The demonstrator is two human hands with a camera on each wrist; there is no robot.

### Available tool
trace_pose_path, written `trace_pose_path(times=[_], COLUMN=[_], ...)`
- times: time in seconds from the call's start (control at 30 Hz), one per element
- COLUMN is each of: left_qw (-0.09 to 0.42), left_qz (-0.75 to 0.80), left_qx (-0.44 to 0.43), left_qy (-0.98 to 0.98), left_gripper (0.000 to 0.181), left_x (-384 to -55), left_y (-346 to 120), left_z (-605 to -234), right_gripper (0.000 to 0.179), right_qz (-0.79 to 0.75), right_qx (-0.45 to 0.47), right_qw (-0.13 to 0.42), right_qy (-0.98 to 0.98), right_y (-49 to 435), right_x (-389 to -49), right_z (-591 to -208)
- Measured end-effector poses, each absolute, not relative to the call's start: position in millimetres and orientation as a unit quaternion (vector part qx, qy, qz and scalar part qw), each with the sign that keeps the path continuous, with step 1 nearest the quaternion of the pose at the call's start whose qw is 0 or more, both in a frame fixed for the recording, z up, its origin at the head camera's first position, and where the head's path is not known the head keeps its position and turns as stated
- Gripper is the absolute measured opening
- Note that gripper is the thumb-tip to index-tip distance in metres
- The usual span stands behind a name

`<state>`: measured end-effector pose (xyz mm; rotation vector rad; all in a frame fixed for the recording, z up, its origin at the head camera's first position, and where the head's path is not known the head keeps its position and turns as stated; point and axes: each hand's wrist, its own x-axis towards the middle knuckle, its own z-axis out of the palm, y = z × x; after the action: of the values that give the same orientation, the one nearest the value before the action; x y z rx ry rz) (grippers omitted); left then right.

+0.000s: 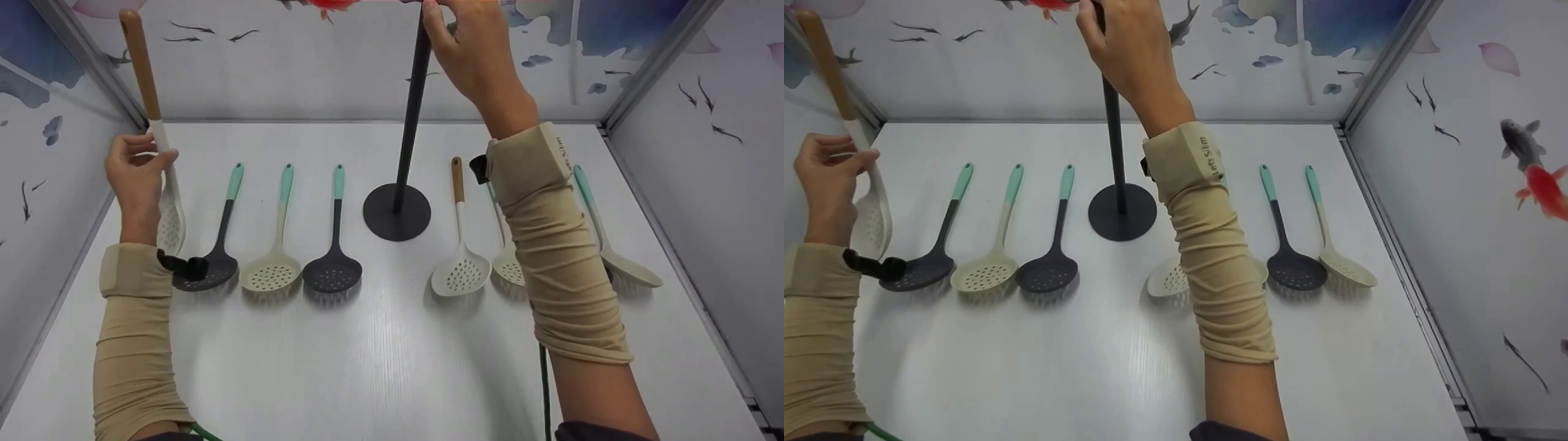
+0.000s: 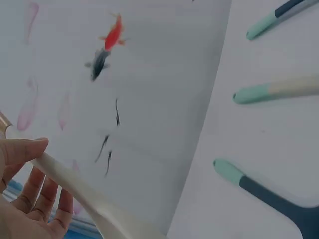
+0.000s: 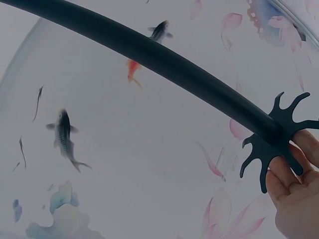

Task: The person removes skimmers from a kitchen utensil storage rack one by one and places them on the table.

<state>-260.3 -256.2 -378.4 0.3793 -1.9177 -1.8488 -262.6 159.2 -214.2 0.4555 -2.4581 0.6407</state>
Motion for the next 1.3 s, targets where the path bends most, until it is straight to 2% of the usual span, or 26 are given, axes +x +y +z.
trace_pose_path(times=[0.27,0.43,0.7,0.83,0.97,1.13,1.3], left_qw=[0.192,0.183,0.191,0.183,0.131,0.003,-0.092], left_qz=[-0.593,-0.615,-0.623,-0.606,-0.551,-0.518,-0.521], left_qx=[0.238,0.288,0.291,0.291,0.303,0.284,0.237], left_qy=[-0.745,-0.711,-0.701,-0.718,-0.767,-0.807,-0.815], left_gripper=[0.025,0.027,0.031,0.026,0.022,0.045,0.053], left_x=[-254,-248,-252,-253,-251,-253,-250], left_y=[-300,-314,-314,-315,-317,-318,-319], left_z=[-416,-434,-450,-457,-463,-466,-468], right_gripper=[0.038,0.038,0.038,0.038,0.038,0.038,0.037], right_qz=[0.224,0.220,0.228,0.230,0.231,0.228,0.233], right_qx=[0.161,0.165,0.165,0.166,0.165,0.161,0.171], right_qw=[0.280,0.285,0.284,0.285,0.282,0.281,0.285], right_qy=[-0.920,-0.918,-0.917,-0.916,-0.917,-0.918,-0.914], right_y=[159,158,162,161,160,162,164], right_x=[-264,-265,-264,-264,-265,-266,-267], right_z=[-213,-215,-216,-215,-215,-214,-214])
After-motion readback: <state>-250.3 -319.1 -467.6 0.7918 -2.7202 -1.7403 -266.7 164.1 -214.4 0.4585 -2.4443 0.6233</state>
